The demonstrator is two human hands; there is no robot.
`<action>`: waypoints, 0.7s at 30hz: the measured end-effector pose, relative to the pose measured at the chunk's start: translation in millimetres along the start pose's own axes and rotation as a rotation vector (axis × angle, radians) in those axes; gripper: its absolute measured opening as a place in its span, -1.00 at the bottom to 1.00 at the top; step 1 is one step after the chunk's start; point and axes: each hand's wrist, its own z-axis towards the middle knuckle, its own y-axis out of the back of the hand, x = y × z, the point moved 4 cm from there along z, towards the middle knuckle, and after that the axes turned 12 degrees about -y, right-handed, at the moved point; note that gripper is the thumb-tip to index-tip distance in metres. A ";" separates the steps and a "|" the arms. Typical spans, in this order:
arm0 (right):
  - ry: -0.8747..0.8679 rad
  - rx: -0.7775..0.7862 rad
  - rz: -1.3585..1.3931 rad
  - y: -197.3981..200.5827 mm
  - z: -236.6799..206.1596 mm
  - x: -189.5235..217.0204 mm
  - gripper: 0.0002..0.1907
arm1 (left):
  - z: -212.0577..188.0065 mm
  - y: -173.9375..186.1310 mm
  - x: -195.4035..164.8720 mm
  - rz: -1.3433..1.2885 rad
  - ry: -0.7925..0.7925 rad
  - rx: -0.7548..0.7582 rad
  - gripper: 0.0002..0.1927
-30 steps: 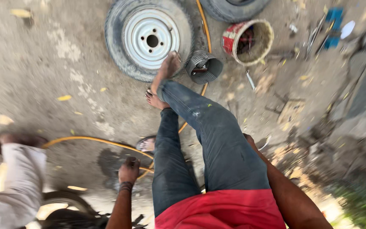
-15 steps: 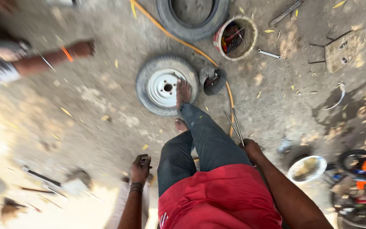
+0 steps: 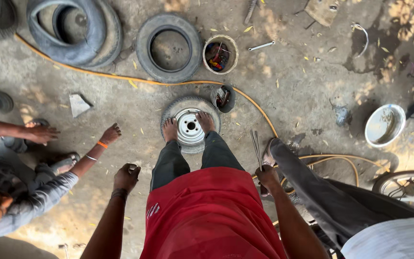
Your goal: The person positions a tire on the ground and uses two tire irons to pry the tire bead away from the rim. They repeatedly insert the tools and lever the bead, working around the circumference of the wheel.
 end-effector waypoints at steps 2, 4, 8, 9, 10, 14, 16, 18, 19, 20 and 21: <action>-0.054 -0.033 0.048 -6.8 -27.8 -15.7 -0.73 | 19.0 29.8 -20.3 0.039 -0.093 -0.002 -0.65; -0.103 -0.054 0.096 -21.8 -55.5 -31.0 -0.71 | 33.6 56.9 -42.0 0.016 -0.205 -0.006 -0.65; -0.053 -0.131 -0.150 -53.8 -89.2 -53.4 -0.64 | 54.7 88.7 -74.1 -0.158 -0.378 0.005 -0.63; -0.056 -0.121 -0.128 -61.6 -95.1 -60.4 -0.63 | 58.2 92.4 -75.4 -0.052 -0.310 0.031 -0.62; -0.061 -0.112 -0.111 -68.0 -99.9 -67.2 -0.62 | 61.7 94.4 -76.5 0.054 -0.239 0.057 -0.62; -0.046 -0.155 -0.155 -83.7 -118.4 -91.2 -0.61 | 70.4 93.4 -92.1 0.318 -0.278 0.078 -0.60; -0.094 -0.151 -0.158 -87.8 -125.3 -103.2 -0.62 | 72.3 84.4 -101.0 0.351 -0.283 0.096 -0.57; -0.168 -0.139 -0.003 -91.4 -131.4 -114.9 -0.63 | 72.5 69.9 -116.5 0.401 -0.430 0.122 -0.58; -0.207 -0.126 0.070 -94.3 -134.0 -120.2 -0.64 | 71.2 62.6 -123.2 0.428 -0.495 0.137 -0.59; -0.210 -0.125 0.072 -97.2 -135.9 -123.6 -0.62 | 70.6 54.4 -127.7 0.427 -0.491 0.180 -0.58; -0.210 -0.128 0.078 -99.1 -136.9 -126.2 -0.61 | 69.9 46.5 -135.0 0.425 -0.491 0.218 -0.57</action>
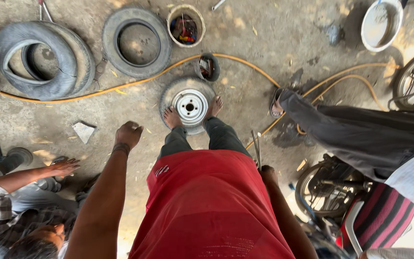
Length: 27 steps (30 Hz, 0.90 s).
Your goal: The person positions a tire on the ground and uses two tire irons to pry the tire bead away from the rim. They repeatedly insert the tools and lever the bead, working around the circumference of the wheel.
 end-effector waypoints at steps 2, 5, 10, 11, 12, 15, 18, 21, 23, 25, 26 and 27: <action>0.010 0.003 0.001 -3.8 0.4 -5.0 -0.58 | 7.8 -6.8 -14.9 -0.030 -0.037 0.031 -0.58; 0.056 0.002 -0.006 -4.6 5.7 -9.2 -0.56 | 17.2 -9.7 -36.3 -0.075 -0.054 0.035 -0.58; 0.077 0.034 -0.015 -1.9 29.2 -19.7 -0.47 | 15.4 -11.9 -52.8 -0.084 -0.147 -0.037 -0.64; 0.065 0.026 0.001 0.7 34.8 -22.2 -0.48 | 10.8 -13.4 -49.4 -0.102 -0.071 -0.018 -0.65; 0.053 0.017 0.017 3.1 41.3 -24.4 -0.49 | 4.9 -16.6 -45.2 -0.120 0.004 0.000 -0.66; 0.110 0.018 -0.023 12.0 64.7 -23.7 -0.53 | -10.1 -26.8 -36.0 -0.181 0.038 -0.044 -0.69; 0.146 0.074 -0.095 21.9 93.1 -19.9 -0.60 | -19.4 -47.9 -26.1 -0.256 0.078 -0.089 -0.71; 0.197 0.114 -0.092 37.1 112.6 -13.5 -0.65 | -23.9 -72.9 -25.6 -0.167 0.100 -0.087 -0.68; 0.153 0.159 -0.020 44.5 116.8 -13.0 -0.70 | -29.1 -90.5 -42.4 -0.142 -0.076 -0.007 -0.74; 0.036 0.182 0.123 52.9 112.6 -12.6 -0.76 | -37.8 -100.4 -58.2 0.081 -0.142 0.072 -0.76; 0.023 0.212 0.219 55.1 109.7 -10.0 -0.77 | -41.3 -105.1 -61.6 0.285 -0.113 0.100 -0.76; 0.010 0.246 0.310 56.4 104.5 -7.0 -0.78 | -42.5 -107.1 -68.4 0.193 -0.115 0.104 -0.74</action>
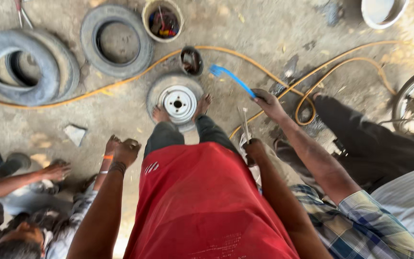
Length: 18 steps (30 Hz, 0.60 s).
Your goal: The person positions a tire on the ground and uses two tire irons to pry the tire bead away from the rim. They repeatedly insert the tools and lever the bead, working around the circumference of the wheel.
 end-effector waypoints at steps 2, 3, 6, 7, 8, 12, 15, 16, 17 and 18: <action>0.021 0.008 0.086 -2.5 -7.8 12.0 -0.76 | 2.5 1.5 -11.0 -0.177 -0.003 0.008 -0.65; 0.048 -0.019 0.080 -4.2 -11.5 19.1 -0.73 | 6.0 6.9 -13.7 -0.156 -0.002 -0.014 -0.66; 0.115 -0.070 -0.033 -13.1 -26.4 36.2 -0.74 | 17.1 33.5 -13.1 -0.120 -0.024 -0.070 -0.66; 0.135 -0.084 -0.082 -17.2 -33.4 39.5 -0.75 | 19.9 45.1 -12.3 -0.122 -0.065 -0.089 -0.64; 0.145 -0.103 -0.107 -21.2 -40.8 41.4 -0.74 | 21.7 57.3 -10.9 -0.125 -0.110 -0.113 -0.63; 0.037 -0.107 -0.119 -39.3 -66.3 36.2 -0.74 | 13.7 99.8 12.8 -0.270 0.034 -0.119 -0.63; 0.001 -0.092 -0.035 -55.7 -72.9 29.3 -0.74 | 10.5 114.6 43.7 -0.389 0.192 -0.112 -0.62; 0.002 -0.093 -0.004 -60.7 -73.0 26.3 -0.73 | 11.4 118.3 53.4 -0.325 0.148 -0.133 -0.61; -0.038 -0.080 0.035 -65.2 -72.7 21.8 -0.72 | 11.6 121.4 62.4 -0.262 0.100 -0.156 -0.61; -0.073 -0.072 0.080 -68.7 -72.7 17.4 -0.70 | 11.3 122.5 72.3 -0.192 0.092 -0.143 -0.61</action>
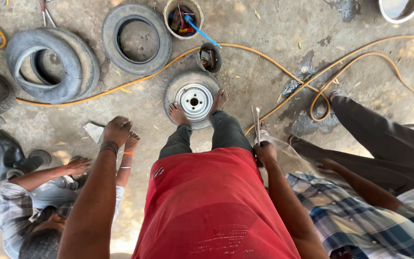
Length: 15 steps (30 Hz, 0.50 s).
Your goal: The person positions a tire on the ground and uses two tire irons to pry the tire bead away from the rim. They repeatedly insert the tools and lever the bead, working around the circumference of the wheel.
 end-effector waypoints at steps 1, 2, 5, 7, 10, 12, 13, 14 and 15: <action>-0.037 0.004 0.045 -1.2 -1.2 -4.6 -0.69 | -2.8 2.2 8.2 0.068 -0.016 0.011 -0.61; -0.012 -0.009 0.034 -1.0 -4.3 -5.6 -0.68 | -5.9 3.8 14.6 0.132 -0.034 0.019 -0.61; 0.021 -0.061 -0.040 3.8 -13.6 -8.6 -0.68 | -18.0 1.7 19.9 0.271 -0.095 0.116 -0.62; -0.049 -0.087 -0.154 7.9 -20.1 -9.5 -0.66 | -27.4 -1.6 19.8 0.200 -0.053 0.122 -0.60; 0.076 -0.226 -0.343 14.8 -29.7 4.0 -0.62 | -37.4 -6.5 13.4 -0.055 0.077 0.090 -0.61; 0.132 -0.238 -0.379 14.9 -33.0 11.8 -0.59 | -40.3 -12.6 8.8 -0.258 0.208 0.133 -0.66; 0.161 -0.243 -0.396 15.0 -33.7 14.7 -0.57 | -39.2 -13.6 4.3 -0.240 0.206 0.134 -0.66; 0.159 -0.234 -0.344 15.5 -32.5 16.4 -0.58 | -36.9 -14.7 0.0 -0.220 0.205 0.136 -0.65; 0.155 -0.222 -0.290 16.1 -30.8 16.7 -0.58 | -34.3 -16.0 -4.1 -0.197 0.204 0.141 -0.64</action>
